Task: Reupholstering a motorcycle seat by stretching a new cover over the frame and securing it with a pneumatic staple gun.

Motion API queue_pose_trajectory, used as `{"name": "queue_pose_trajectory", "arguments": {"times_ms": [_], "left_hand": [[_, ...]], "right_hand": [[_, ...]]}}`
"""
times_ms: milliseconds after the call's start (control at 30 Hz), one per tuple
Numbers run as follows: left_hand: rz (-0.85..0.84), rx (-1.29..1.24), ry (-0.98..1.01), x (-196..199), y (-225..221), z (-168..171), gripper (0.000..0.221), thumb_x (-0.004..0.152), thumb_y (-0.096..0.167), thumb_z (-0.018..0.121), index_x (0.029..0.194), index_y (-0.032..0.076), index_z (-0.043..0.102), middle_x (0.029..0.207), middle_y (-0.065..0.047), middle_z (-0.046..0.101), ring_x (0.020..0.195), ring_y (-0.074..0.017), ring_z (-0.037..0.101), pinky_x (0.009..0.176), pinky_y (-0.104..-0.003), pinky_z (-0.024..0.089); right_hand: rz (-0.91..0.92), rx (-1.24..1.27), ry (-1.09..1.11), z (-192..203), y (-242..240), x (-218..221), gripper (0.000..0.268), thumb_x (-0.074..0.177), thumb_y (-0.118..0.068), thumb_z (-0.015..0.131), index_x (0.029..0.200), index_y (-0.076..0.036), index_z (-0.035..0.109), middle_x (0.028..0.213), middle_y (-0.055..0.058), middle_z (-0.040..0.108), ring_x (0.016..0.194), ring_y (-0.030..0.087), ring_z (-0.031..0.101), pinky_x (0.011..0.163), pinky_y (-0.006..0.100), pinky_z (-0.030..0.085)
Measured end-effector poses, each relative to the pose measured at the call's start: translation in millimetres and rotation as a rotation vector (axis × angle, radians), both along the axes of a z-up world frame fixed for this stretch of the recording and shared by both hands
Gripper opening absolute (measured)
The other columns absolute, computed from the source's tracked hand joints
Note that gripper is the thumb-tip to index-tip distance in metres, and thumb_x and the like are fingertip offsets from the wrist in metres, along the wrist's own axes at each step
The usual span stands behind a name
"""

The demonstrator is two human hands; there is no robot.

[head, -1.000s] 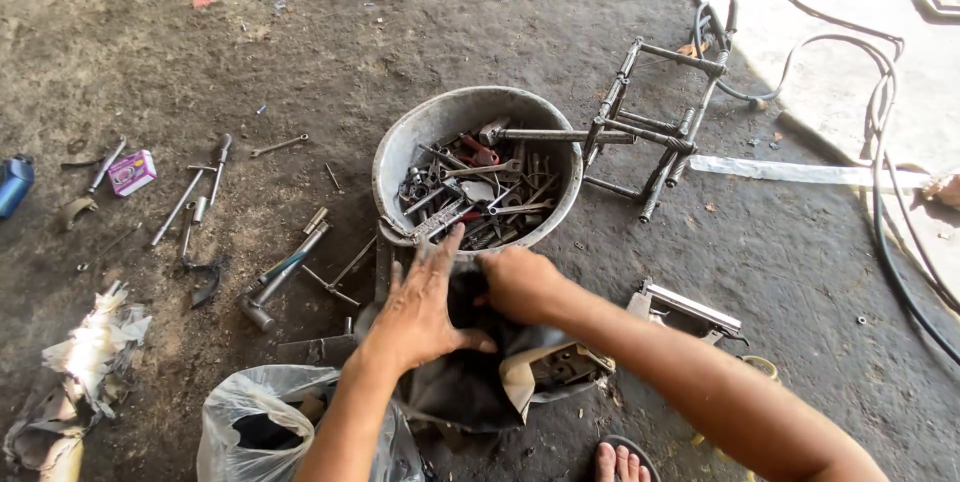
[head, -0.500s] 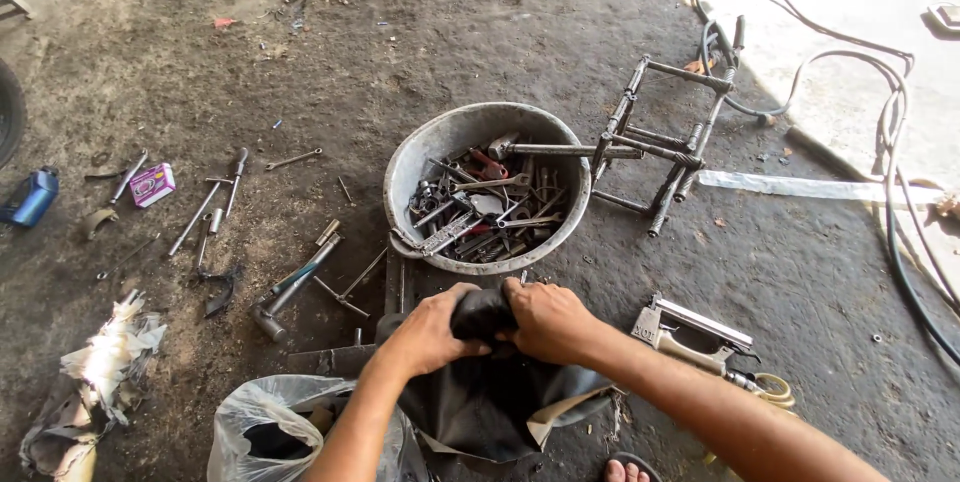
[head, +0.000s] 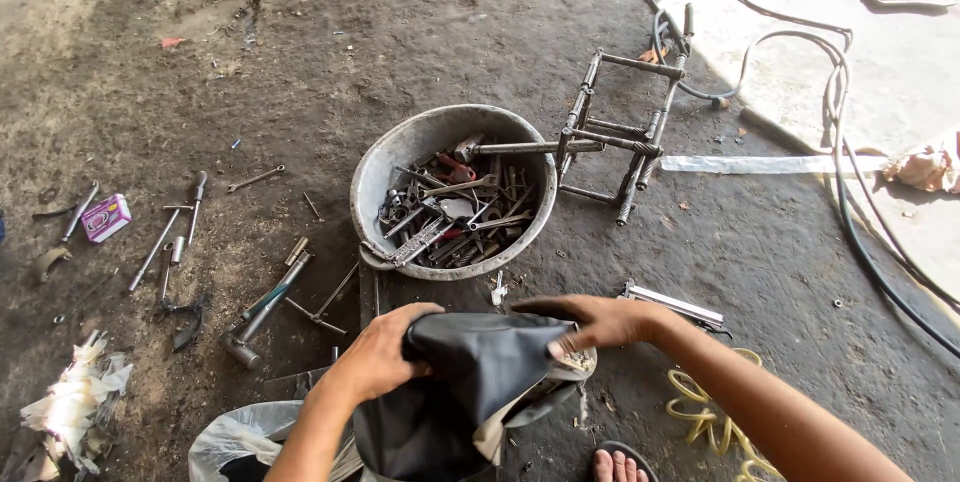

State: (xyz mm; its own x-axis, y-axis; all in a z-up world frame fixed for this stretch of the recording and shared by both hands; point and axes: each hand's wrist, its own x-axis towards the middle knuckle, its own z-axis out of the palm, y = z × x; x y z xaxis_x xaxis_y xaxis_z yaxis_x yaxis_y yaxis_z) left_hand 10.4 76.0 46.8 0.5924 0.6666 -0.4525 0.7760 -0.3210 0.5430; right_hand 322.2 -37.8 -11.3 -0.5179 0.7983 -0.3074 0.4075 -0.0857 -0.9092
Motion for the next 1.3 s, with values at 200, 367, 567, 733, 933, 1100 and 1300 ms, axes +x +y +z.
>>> {"name": "queue_pose_trajectory", "arguments": {"times_ms": [200, 367, 567, 733, 933, 1100, 1300], "left_hand": [[0.046, 0.004, -0.085, -19, 8, -8, 0.082, 0.058, 0.006, 0.092, 0.133, 0.026, 0.066, 0.125, 0.005, 0.079, 0.113, -0.0172, 0.074, 0.108, -0.035, 0.054], [0.064, -0.001, 0.02, -15, 10, -5, 0.087, 0.058, 0.001, 0.088, 0.135, 0.03, 0.061, 0.127, 0.004, 0.078, 0.116, -0.0193, 0.073, 0.111, -0.038, 0.053], [0.095, 0.046, 0.136, -19, 10, -4, 0.078, 0.058, 0.0, 0.082, 0.127, 0.035, 0.067, 0.101, 0.007, 0.084, 0.088, -0.0133, 0.077, 0.089, -0.031, 0.059], [0.059, 0.086, 0.164, -11, 6, -4, 0.073, 0.063, 0.0, 0.078, 0.128, 0.032, 0.067, 0.107, 0.005, 0.083, 0.093, -0.0141, 0.078, 0.095, -0.031, 0.061], [-0.08, 0.283, -0.006, -7, 0, -18, 0.064, 0.062, 0.013, 0.082, 0.122, 0.029, 0.068, 0.118, 0.009, 0.078, 0.099, -0.0183, 0.076, 0.096, -0.034, 0.059], [-0.112, 0.229, -0.14, -10, 6, -17, 0.073, 0.057, 0.007, 0.082, 0.127, 0.024, 0.068, 0.123, 0.006, 0.077, 0.104, -0.0179, 0.076, 0.1, -0.033, 0.058], [-0.134, 0.22, -0.108, -6, 12, -17, 0.082, 0.057, 0.017, 0.091, 0.134, 0.024, 0.063, 0.129, 0.004, 0.074, 0.113, -0.0198, 0.072, 0.107, -0.037, 0.053]], "right_hand": [[-0.098, 0.01, -0.167, -90, -9, 25, 0.064, 0.092, -0.016, 0.069, 0.153, -0.027, 0.051, 0.103, 0.0, 0.082, 0.077, 0.01, 0.071, 0.056, 0.022, 0.055], [-0.142, 0.581, -0.196, -149, 1, 20, 0.015, 0.097, -0.015, 0.064, 0.106, -0.005, 0.07, 0.099, 0.009, 0.077, 0.08, 0.019, 0.071, 0.072, 0.028, 0.066], [-0.373, 0.132, -0.101, -149, -23, 11, 0.061, 0.091, -0.056, 0.061, 0.13, -0.01, 0.053, 0.121, 0.013, 0.073, 0.1, 0.026, 0.072, 0.085, 0.039, 0.063], [-0.867, -0.34, 0.074, -169, -21, -10, 0.028, 0.092, -0.003, 0.064, 0.117, 0.002, 0.076, 0.073, 0.009, 0.072, 0.053, 0.012, 0.057, 0.047, 0.024, 0.051], [-1.447, -0.36, 0.08, -192, -22, -47, 0.043, 0.101, -0.025, 0.063, 0.135, 0.003, 0.065, 0.107, 0.019, 0.076, 0.073, 0.018, 0.064, 0.061, 0.028, 0.053], [-1.492, -0.279, 0.076, -214, -16, -45, 0.056, 0.098, -0.034, 0.065, 0.137, 0.006, 0.061, 0.108, 0.022, 0.075, 0.066, 0.02, 0.063, 0.055, 0.03, 0.054], [-1.509, -0.163, 0.084, -219, -11, -43, 0.038, 0.101, -0.027, 0.064, 0.119, 0.005, 0.074, 0.074, 0.009, 0.066, 0.057, 0.015, 0.05, 0.051, 0.031, 0.043]]}}
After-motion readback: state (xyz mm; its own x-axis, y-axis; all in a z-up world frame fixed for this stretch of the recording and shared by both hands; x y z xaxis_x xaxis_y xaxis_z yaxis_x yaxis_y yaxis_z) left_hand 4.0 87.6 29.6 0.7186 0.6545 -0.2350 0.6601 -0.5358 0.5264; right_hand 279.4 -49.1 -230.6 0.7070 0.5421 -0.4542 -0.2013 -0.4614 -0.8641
